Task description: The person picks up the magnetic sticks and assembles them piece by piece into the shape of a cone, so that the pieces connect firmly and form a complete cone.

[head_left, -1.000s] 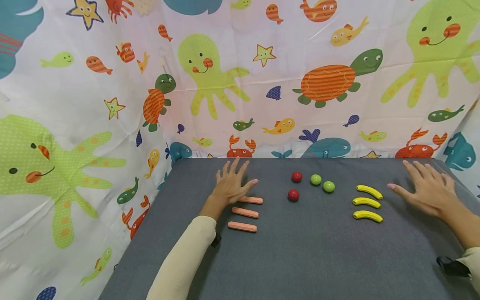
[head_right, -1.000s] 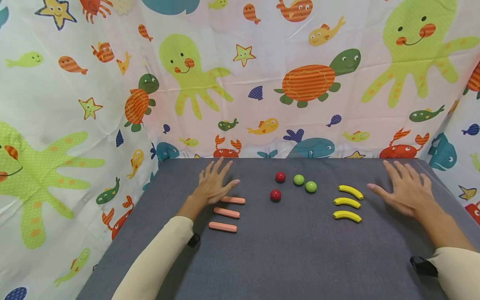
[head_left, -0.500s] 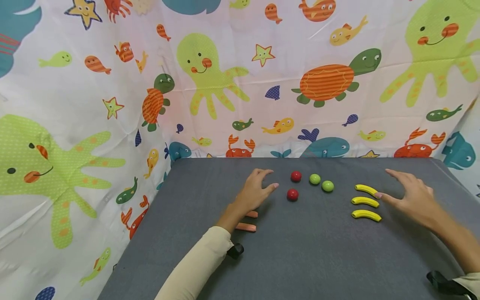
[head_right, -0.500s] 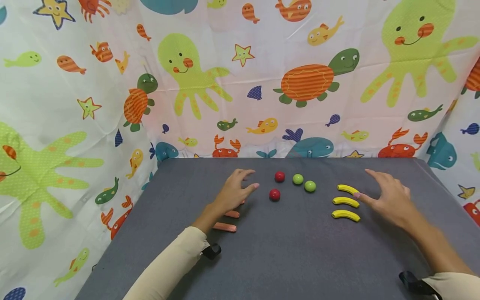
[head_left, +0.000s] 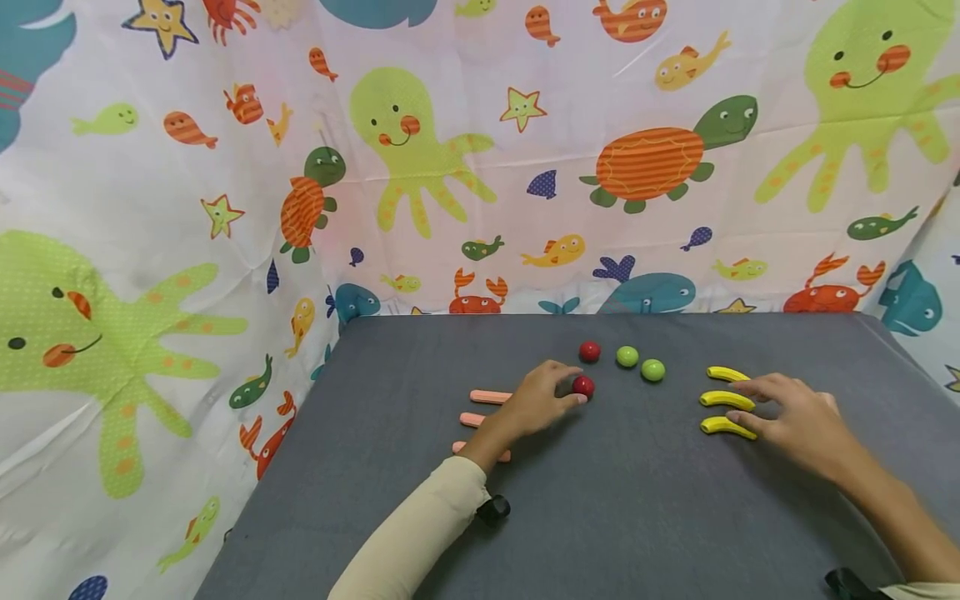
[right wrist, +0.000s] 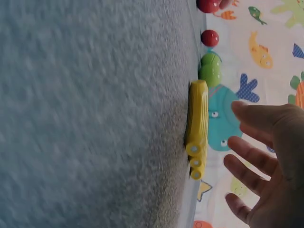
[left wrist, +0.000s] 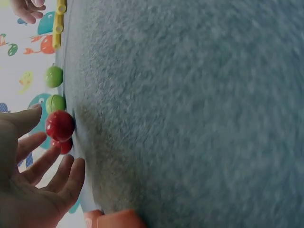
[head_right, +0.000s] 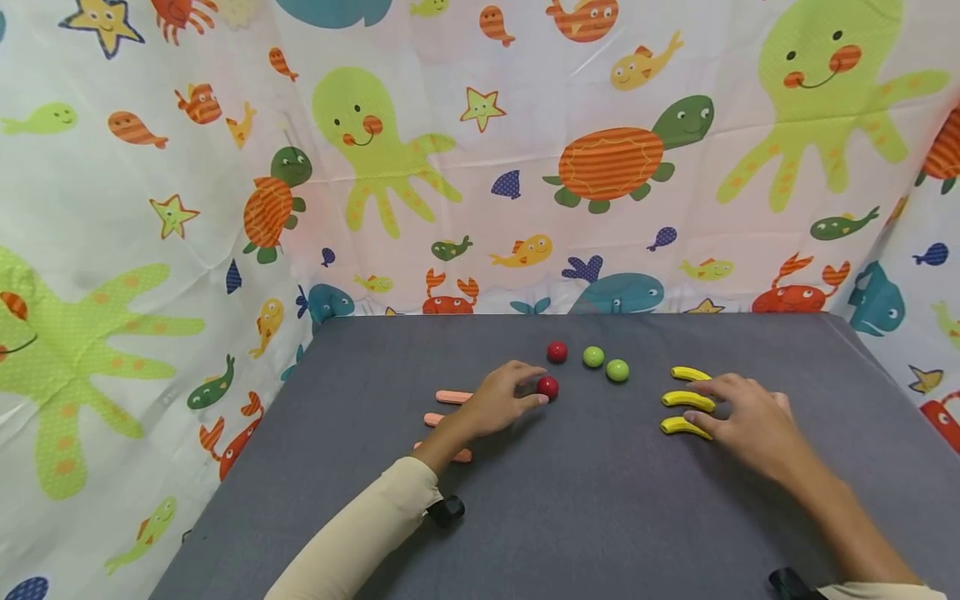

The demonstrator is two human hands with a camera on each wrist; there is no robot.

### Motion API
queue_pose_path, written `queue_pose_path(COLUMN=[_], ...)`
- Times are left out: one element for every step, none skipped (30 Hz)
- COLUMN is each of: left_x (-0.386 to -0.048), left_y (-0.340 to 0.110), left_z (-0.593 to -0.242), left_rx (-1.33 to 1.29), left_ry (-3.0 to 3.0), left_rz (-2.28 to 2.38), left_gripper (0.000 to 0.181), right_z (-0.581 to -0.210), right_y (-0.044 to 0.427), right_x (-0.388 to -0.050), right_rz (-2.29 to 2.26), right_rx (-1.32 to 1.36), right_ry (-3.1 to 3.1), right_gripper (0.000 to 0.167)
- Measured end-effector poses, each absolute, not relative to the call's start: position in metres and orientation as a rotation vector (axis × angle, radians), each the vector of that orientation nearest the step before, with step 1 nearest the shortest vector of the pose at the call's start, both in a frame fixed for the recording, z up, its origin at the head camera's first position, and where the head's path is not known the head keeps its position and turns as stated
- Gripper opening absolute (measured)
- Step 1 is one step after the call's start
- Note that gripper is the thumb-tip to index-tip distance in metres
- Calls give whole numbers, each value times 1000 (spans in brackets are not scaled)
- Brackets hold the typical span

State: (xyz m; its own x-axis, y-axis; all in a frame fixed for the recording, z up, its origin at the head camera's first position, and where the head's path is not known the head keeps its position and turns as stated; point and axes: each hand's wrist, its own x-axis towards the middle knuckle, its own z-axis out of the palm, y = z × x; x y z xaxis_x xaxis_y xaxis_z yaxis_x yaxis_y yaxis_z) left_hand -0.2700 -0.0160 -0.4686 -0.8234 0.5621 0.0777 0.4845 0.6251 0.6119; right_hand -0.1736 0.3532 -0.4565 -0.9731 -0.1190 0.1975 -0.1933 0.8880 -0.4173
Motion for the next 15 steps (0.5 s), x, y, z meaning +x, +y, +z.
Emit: queue_pose_path(left_x=[-270,-271,-271,-271,-271,-270,-270,-270,-270,-270,-270,-270,-270,-270,-271], left_y=[-15,-14,-13,-12,-11,-11,-11,-10,-10,-9,-9,-8,-8,-8,-7], left_z=[-470,-472,-473,-473,-474,-474,-473,-473,-473,-472,-472,-472,-472,-472,-472], left_rx=[894,905,912,918,921,923,924,926,931,938,945,950,957,963,967], left_ry=[2719,2718,2713,2709,2706,2704,2702,2704,2703,2706,2709,2709,2711,2712,2711], left_rz=[957,949,948,951,952,954,956,954,954,950,942,937,926,913,905], left_gripper=[49,49,48,48,48,47,47,46,45,43,42,41,39,38,37], right_z=[-457,-457,-457,-457,-457,-457,-458,-458,-459,-459,-460,-461,-462,-462,-463], right_y=[351,350,350,349,348,348,348,348,348,349,349,350,350,351,351], right_x=[-173,-172,-171,-170,-170,-169,-169,-169,-169,-169,-169,-169,-169,-169,-169], right_rz=[662,656,646,634,625,618,620,622,629,640,649,660,668,670,674], right_rx=[253,264,277,289,301,313,320,324,329,331,335,338,332,341,346], right_ry=[-2896,-2908,-2913,-2915,-2918,-2920,-2925,-2931,-2934,-2943,-2951,-2958,-2965,-2966,-2970], right_gripper=[47,46,44,43,41,40,39,38,37,36,35,34,33,32,31])
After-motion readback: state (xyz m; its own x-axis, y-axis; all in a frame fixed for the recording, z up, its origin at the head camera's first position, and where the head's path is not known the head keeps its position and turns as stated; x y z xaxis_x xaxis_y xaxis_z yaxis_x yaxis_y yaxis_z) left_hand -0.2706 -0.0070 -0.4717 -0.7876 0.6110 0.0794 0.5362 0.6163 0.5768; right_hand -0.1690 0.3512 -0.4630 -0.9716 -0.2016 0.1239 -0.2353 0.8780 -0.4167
